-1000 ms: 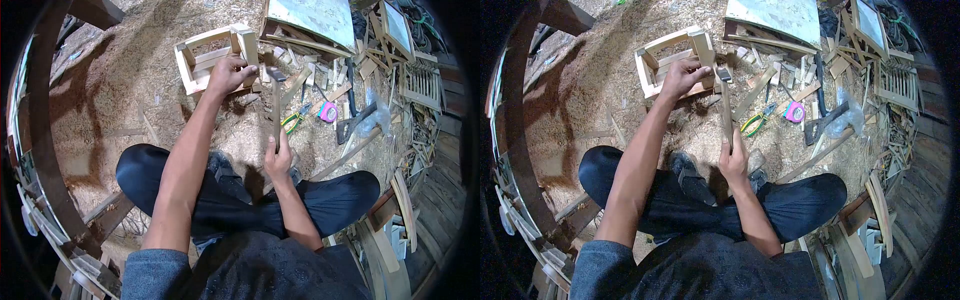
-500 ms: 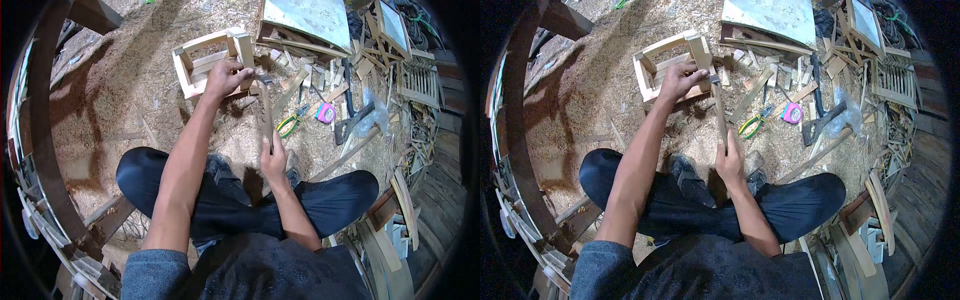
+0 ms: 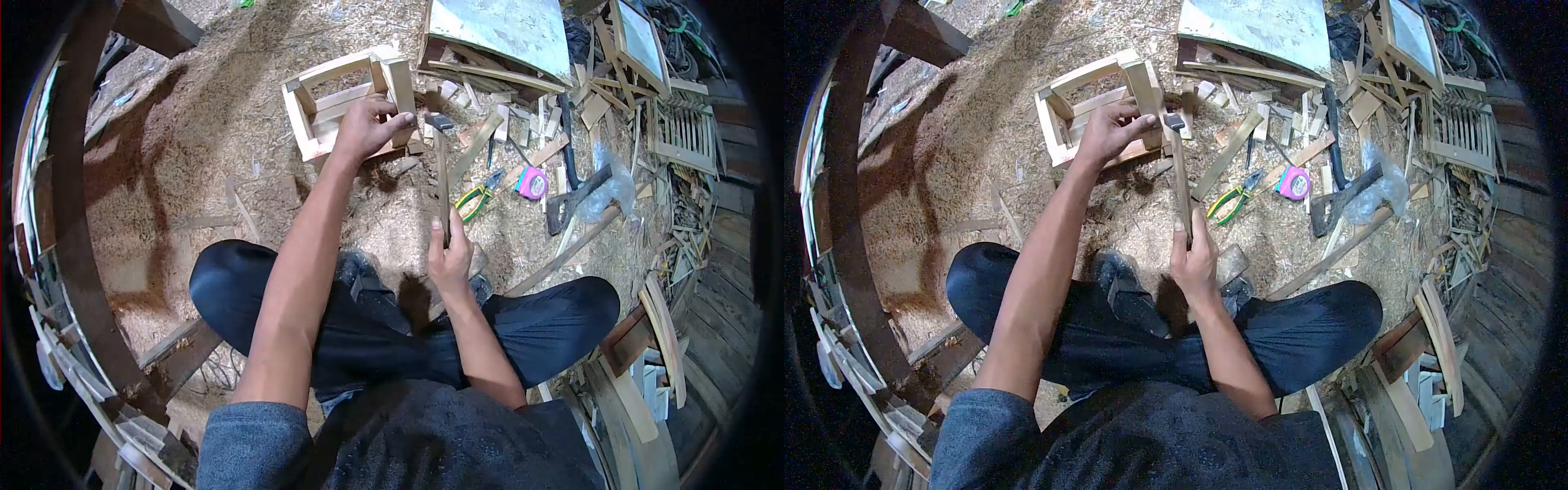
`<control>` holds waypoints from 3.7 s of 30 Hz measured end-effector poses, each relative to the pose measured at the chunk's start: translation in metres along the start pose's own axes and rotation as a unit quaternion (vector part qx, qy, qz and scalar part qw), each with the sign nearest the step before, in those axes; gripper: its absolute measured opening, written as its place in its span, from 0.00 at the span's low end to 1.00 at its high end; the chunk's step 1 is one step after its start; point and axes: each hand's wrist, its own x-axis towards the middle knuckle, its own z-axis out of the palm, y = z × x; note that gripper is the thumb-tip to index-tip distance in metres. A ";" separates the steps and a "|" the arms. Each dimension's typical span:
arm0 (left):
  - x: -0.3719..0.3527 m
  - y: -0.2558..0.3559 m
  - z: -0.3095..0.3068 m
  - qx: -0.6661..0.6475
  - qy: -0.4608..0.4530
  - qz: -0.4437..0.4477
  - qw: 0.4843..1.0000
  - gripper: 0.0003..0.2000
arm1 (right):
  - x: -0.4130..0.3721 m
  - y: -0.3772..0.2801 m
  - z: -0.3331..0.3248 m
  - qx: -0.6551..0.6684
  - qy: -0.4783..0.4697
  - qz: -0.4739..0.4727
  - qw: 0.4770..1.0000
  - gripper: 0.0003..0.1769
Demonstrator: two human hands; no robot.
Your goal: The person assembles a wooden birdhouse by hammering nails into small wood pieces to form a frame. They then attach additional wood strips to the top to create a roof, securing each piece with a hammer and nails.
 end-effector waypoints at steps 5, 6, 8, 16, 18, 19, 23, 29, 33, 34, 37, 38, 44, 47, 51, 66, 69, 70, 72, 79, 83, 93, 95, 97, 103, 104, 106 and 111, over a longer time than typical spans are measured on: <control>-0.001 0.004 -0.003 0.034 -0.013 -0.034 0.999 0.18 | 0.000 -0.008 -0.005 0.011 -0.006 0.056 0.998 0.25; 0.000 0.003 -0.002 0.034 -0.017 -0.044 0.998 0.17 | 0.000 -0.007 -0.005 0.010 -0.005 0.056 0.998 0.25; 0.002 -0.004 0.004 -0.003 0.015 -0.012 1.000 0.16 | 0.000 -0.004 -0.005 -0.001 0.008 0.024 1.000 0.25; 0.008 0.001 -0.006 -0.121 -0.027 -0.077 0.989 0.13 | 0.002 -0.010 -0.001 -0.022 -0.010 -0.026 0.999 0.22; 0.008 0.003 -0.006 -0.109 -0.023 -0.083 0.990 0.11 | 0.001 -0.007 0.001 -0.018 -0.021 -0.014 1.000 0.22; 0.009 0.000 -0.005 -0.110 -0.022 -0.085 0.990 0.11 | -0.002 -0.004 0.001 0.000 -0.017 -0.012 1.000 0.22; 0.007 0.007 -0.008 -0.109 -0.024 -0.061 0.992 0.11 | -0.002 0.011 0.008 -0.058 -0.014 -0.042 0.997 0.21; 0.010 -0.004 -0.004 -0.152 -0.026 -0.087 0.984 0.10 | -0.004 -0.011 0.002 0.025 0.002 0.010 1.000 0.22; 0.010 -0.002 -0.004 -0.147 -0.028 -0.079 0.986 0.09 | 0.005 -0.001 0.006 -0.028 -0.016 -0.039 0.999 0.22; 0.010 -0.003 -0.003 -0.156 -0.026 -0.089 0.983 0.11 | 0.001 0.003 0.006 -0.027 0.003 -0.029 0.999 0.22; 0.010 -0.007 -0.003 -0.110 -0.023 -0.045 0.993 0.12 | -0.001 0.008 0.008 -0.045 0.072 -0.095 0.992 0.21; 0.010 -0.008 -0.003 -0.109 -0.022 -0.044 0.993 0.12 | -0.003 0.007 0.005 -0.033 0.043 -0.053 0.997 0.22; 0.003 0.007 -0.009 -0.210 -0.002 -0.050 0.976 0.19 | -0.004 -0.005 0.004 -0.009 0.005 0.013 1.000 0.23; 0.004 0.002 -0.009 -0.194 -0.024 -0.031 0.980 0.16 | -0.004 -0.006 0.002 -0.001 -0.001 0.025 1.000 0.22; 0.002 -0.002 -0.004 -0.181 -0.015 -0.038 0.983 0.15 | -0.004 -0.003 0.005 -0.007 0.003 0.000 1.000 0.20; 0.001 0.001 0.000 -0.092 0.009 0.005 0.996 0.14 | -0.001 0.002 0.010 -0.024 0.004 0.004 1.000 0.21; -0.001 0.001 0.002 -0.093 0.030 0.008 0.995 0.15 | 0.002 -0.009 0.006 -0.001 -0.011 0.031 0.999 0.21; 0.001 -0.002 0.003 -0.089 0.035 0.021 0.995 0.15 | 0.001 -0.009 0.006 -0.001 -0.011 0.033 0.999 0.21; 0.001 -0.005 0.005 -0.084 0.040 0.034 0.995 0.16 | 0.002 -0.009 0.005 -0.010 -0.025 0.050 0.998 0.21; 0.001 -0.003 0.006 -0.047 0.043 0.033 0.997 0.15 | -0.001 0.009 0.010 -0.017 0.003 -0.012 1.000 0.21; -0.002 0.000 0.006 0.012 0.060 0.050 0.997 0.15 | 0.000 0.004 0.009 -0.019 -0.001 0.008 1.000 0.22; -0.002 0.002 0.008 -0.034 0.092 0.072 0.993 0.15 | 0.002 0.002 0.009 -0.004 -0.012 0.023 1.000 0.23; -0.002 0.005 0.004 0.019 0.056 0.050 0.997 0.15 | 0.000 0.006 0.011 -0.007 -0.008 0.029 1.000 0.23; -0.001 0.002 0.005 0.009 0.050 0.043 0.998 0.15 | 0.000 0.007 0.012 -0.009 -0.004 0.033 0.999 0.23; -0.001 0.002 0.006 -0.007 0.060 0.049 0.997 0.15 | 0.002 0.003 0.011 -0.008 -0.007 0.020 1.000 0.22; 0.000 0.001 0.007 -0.026 0.071 0.053 0.996 0.15 | 0.002 0.004 0.011 -0.011 -0.006 0.015 1.000 0.22; 0.000 0.000 0.007 -0.030 0.071 0.051 0.996 0.15 | 0.001 0.007 0.012 -0.013 -0.005 0.010 1.000 0.22; -0.001 0.004 0.005 -0.019 0.054 0.047 0.997 0.15 | 0.000 0.008 0.013 -0.028 0.000 -0.004 1.000 0.21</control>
